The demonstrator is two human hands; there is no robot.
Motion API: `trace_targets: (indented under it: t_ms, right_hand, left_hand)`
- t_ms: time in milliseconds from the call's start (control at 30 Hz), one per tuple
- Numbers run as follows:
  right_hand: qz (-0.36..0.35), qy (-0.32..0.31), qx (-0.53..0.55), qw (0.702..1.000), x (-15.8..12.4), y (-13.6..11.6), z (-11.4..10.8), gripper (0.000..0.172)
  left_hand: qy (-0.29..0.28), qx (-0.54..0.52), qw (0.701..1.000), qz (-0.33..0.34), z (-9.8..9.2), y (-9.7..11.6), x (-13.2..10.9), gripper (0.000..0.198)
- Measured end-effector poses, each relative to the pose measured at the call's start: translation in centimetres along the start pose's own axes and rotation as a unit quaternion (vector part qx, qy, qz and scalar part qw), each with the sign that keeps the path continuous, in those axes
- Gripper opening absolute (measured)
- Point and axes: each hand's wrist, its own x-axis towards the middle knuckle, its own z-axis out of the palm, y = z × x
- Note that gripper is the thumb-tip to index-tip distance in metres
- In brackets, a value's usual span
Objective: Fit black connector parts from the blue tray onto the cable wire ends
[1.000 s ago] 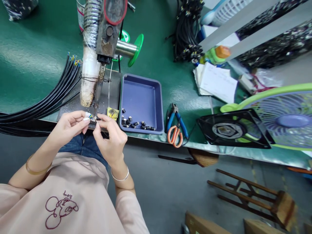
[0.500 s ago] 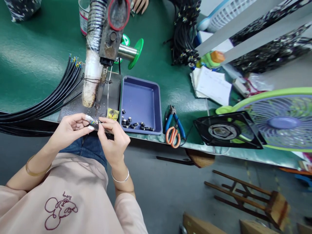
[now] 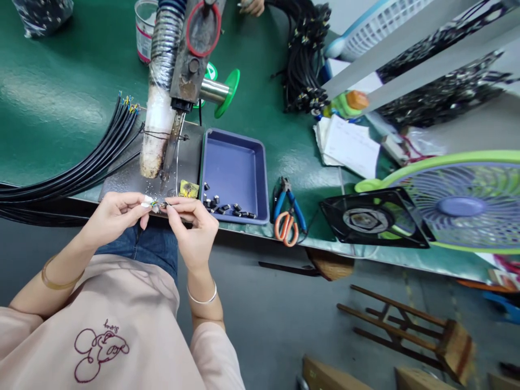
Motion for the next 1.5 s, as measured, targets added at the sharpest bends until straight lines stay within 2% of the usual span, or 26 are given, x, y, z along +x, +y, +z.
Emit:
trace_targets:
  t_ms: [133, 300, 567, 767, 933, 1067, 1300, 1333, 1433, 1500]
  right_hand:
    - [-0.068, 0.019, -0.04, 0.997, -0.6, -0.1, 0.0, 0.007]
    - [-0.138, -0.021, -0.08, 0.987, -0.9, 0.0, -0.2, 0.01]
    - [-0.201, -0.057, -0.146, 0.967, -0.7, -0.2, -0.6, 0.015]
    - [-0.216, -0.04, -0.162, 0.962, -0.9, -0.2, -0.9, 0.015]
    - [-0.196, -0.053, -0.15, 0.968, -0.9, -0.1, -1.0, 0.014]
    - [-0.215, -0.054, -0.161, 0.962, -0.9, -0.1, -1.0, 0.015]
    - [-0.226, -0.108, -0.164, 0.954, -1.1, -0.6, -0.8, 0.015]
    - [-0.219, -0.095, -0.156, 0.958, -1.1, -0.5, -0.9, 0.014]
    - [-0.2, 0.001, -0.128, 0.971, -1.2, -0.2, -1.0, 0.015]
    - [-0.198, 0.023, -0.121, 0.972, -1.2, 0.0, -1.1, 0.015]
  left_hand:
    - [0.007, -0.021, 1.0, -0.013, 0.2, -0.5, 0.0, 0.04]
    - [0.007, -0.033, 0.999, -0.015, 0.4, -0.2, -0.1, 0.04]
    - [0.015, -0.03, 0.999, -0.027, 0.5, -0.4, -0.2, 0.038]
    - [0.02, -0.018, 0.999, -0.026, 0.7, -0.6, -0.2, 0.027]
    - [0.022, -0.006, 0.999, -0.024, 0.9, -0.4, -0.2, 0.025]
    - [0.022, 0.011, 0.999, -0.028, 0.9, -0.6, -0.3, 0.021]
    - [0.012, 0.062, 0.998, 0.018, 1.0, -0.9, -0.3, 0.021]
    - [0.01, 0.061, 0.998, 0.019, 1.0, -0.8, -0.3, 0.022]
    - [0.018, 0.037, 0.999, 0.015, 0.9, -0.5, -0.3, 0.024]
    - [0.025, 0.022, 0.999, 0.012, 0.9, -0.4, -0.4, 0.023]
